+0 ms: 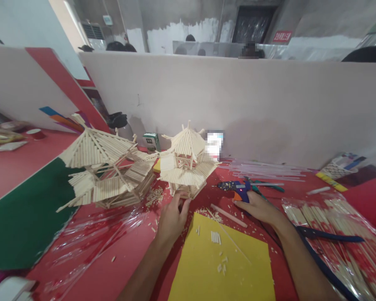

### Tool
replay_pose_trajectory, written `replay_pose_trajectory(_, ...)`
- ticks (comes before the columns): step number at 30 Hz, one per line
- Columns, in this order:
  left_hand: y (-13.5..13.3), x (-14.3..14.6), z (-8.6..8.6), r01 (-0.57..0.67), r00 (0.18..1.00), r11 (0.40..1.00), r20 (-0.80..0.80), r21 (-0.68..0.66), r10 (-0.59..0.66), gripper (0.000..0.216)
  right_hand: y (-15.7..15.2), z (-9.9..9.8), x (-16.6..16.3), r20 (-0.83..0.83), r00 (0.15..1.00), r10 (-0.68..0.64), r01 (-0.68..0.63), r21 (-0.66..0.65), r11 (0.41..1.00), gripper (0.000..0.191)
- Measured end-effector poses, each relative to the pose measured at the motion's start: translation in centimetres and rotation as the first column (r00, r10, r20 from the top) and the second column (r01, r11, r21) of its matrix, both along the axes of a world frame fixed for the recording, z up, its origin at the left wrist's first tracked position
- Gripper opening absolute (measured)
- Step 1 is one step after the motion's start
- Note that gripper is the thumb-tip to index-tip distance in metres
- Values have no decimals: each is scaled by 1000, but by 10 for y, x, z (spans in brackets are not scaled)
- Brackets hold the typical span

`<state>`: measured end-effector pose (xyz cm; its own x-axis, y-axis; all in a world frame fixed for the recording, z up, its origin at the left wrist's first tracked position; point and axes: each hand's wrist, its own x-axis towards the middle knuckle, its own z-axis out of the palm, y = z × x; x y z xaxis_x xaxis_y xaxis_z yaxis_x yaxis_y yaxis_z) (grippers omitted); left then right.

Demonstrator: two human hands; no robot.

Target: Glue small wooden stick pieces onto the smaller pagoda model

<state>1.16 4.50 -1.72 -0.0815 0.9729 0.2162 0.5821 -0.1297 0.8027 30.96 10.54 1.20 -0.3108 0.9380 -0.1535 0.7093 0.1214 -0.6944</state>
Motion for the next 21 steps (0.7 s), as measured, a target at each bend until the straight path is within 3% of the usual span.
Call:
replay_pose_trajectory(15, 0, 0, 1, -1, 1000, 1000, 1, -15, 1, 24, 0, -1, 1, -33, 999, -26, 26, -4, 1000, 23)
replay_pose_trajectory(21, -1, 0, 3, -21, 1000, 999, -18, -31, 20, 22, 0, -3, 1, 61, 998, -32, 31, 17, 999, 25)
